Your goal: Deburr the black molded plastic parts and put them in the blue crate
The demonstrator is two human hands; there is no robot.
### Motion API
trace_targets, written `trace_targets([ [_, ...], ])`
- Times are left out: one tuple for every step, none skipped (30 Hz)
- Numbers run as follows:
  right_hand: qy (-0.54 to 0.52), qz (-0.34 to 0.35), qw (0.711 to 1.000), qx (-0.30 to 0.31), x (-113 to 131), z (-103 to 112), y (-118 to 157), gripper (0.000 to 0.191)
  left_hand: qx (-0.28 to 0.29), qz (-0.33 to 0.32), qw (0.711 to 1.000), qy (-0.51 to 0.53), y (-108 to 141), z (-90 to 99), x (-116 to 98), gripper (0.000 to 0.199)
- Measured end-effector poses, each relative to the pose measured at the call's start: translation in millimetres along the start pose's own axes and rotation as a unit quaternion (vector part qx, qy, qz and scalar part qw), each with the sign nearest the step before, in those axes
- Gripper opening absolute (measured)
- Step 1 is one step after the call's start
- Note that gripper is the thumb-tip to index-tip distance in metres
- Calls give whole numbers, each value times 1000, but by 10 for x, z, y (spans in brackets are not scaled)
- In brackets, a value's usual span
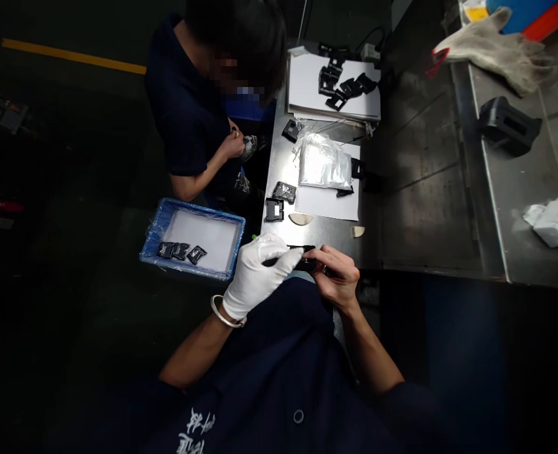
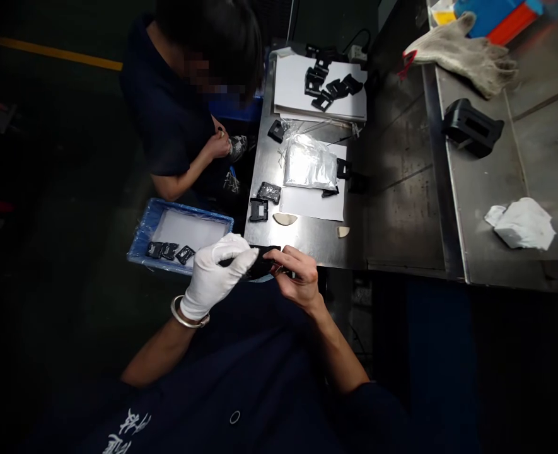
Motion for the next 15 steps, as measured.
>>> trace_targets([
  [2,-6,1000,-3,-16,-1,3,36,-10,12,1000,10,-3,5,33,25],
  [4,-14,1000,-6,-40,3,3,33,-9,20,1000,20,-7,-6,56,25],
  [5,-23,1000,-9,-69,11,1,31,6,22,999,27,-14,-34,68,22],
  [8,-31,999,-12,-94,22,-3,28,25,22,999,29,-21,-67,70,19],
  [12,-38,999,-14,-114,33,-7,27,45,22,998,27,-27,-97,68,18],
  [18,-40,999,-15,-121,44,-10,26,60,25,998,24,-33,-121,69,20],
  [23,-38,999,-15,-115,52,-12,26,70,37,997,23,-38,-138,81,21],
  [27,-34,999,-13,-101,55,-12,27,76,56,995,28,-40,-153,107,21],
  [29,-30,999,-9,-82,53,-10,28,76,83,993,38,-39,-162,146,22],
  [29,-27,999,-4,-66,47,-7,29,70,116,989,55,-30,-167,199,26],
  [27,-27,999,2,-55,39,-4,29,56,150,984,73,-15,-165,260,31],
  [25,-29,999,8,-51,32,0,29,38,179,979,88,4,-157,313,35],
  [23,-34,999,12,-54,29,2,29,25,194,975,101,21,-158,345,38],
  [21,-39,999,12,-61,35,4,28,21,194,974,111,30,-170,349,38],
  [20,-44,999,9,-66,45,6,27,26,183,976,119,32,-195,327,36],
])
Point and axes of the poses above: each hand's wrist, its own y-axis away from the middle knuckle, its own z-axis out of the back of the hand, x = y × z, the point moved 9 cm from there along -y, towards the middle knuckle, and after that the axes turned 5 degrees about y, right-handed, at the moved point
